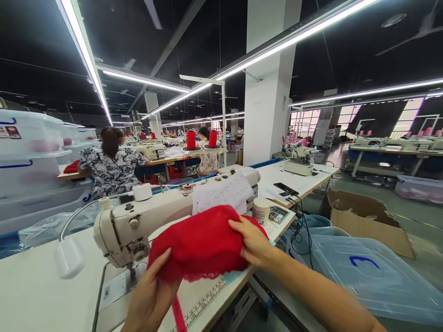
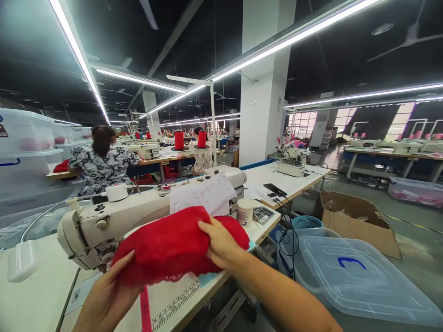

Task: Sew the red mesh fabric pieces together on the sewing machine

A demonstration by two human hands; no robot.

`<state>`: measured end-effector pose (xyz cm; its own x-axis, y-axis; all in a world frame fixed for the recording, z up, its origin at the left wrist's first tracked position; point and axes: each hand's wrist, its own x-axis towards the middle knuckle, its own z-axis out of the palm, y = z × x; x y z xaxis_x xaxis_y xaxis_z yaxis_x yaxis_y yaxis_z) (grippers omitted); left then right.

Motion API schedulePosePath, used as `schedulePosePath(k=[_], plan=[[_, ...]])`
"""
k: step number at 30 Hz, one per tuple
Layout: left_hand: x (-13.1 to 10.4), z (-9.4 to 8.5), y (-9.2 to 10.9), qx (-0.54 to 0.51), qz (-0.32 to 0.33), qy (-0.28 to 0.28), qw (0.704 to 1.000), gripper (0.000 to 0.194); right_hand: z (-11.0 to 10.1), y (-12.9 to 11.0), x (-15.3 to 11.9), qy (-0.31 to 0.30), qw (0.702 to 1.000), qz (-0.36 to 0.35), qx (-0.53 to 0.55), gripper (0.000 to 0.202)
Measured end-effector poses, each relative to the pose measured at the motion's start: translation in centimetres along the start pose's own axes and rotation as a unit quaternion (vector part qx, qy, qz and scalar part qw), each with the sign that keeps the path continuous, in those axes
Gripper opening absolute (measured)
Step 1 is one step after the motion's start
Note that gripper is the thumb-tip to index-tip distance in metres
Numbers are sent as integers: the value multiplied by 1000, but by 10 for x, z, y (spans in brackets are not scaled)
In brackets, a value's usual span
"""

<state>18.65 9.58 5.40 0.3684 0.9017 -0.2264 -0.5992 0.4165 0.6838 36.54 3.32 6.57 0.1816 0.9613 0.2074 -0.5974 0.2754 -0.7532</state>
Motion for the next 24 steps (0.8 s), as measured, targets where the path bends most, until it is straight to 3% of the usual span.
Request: schedulePosePath(k=[2, 3, 5, 7, 9, 14, 20, 24], plan=[[19, 36, -12, 20, -9, -29, 999, 33, -28, -22, 10, 43, 998, -42, -35, 34], [28, 46, -22, 42, -17, -13, 999, 32, -44, -29, 12, 71, 995, -52, -54, 35], [43, 53, -45, 82, -37, 20, 996, 32, -80, -34, 13, 137, 986, -37, -90, 39], [53, 47, -64, 94, -40, 45, 994, 35, -111, -30, 9, 186, 975, 4, -121, 48], [58, 37, -74, 97, -31, 66, 993, 39, -131, -23, 7, 192, 971, 22, -142, 56], [60, 24, -69, 140, 1, 99, 985, 47, -142, -16, 21, 129, 961, -28, -245, 66], [61, 4, -69, 195, 46, 90, 976, 53, -164, -7, 45, 144, 876, -133, -441, 56], [53, -37, -76, 282, 191, 78, 937, 51, -170, -6, 37, 178, 807, -183, -532, 45]])
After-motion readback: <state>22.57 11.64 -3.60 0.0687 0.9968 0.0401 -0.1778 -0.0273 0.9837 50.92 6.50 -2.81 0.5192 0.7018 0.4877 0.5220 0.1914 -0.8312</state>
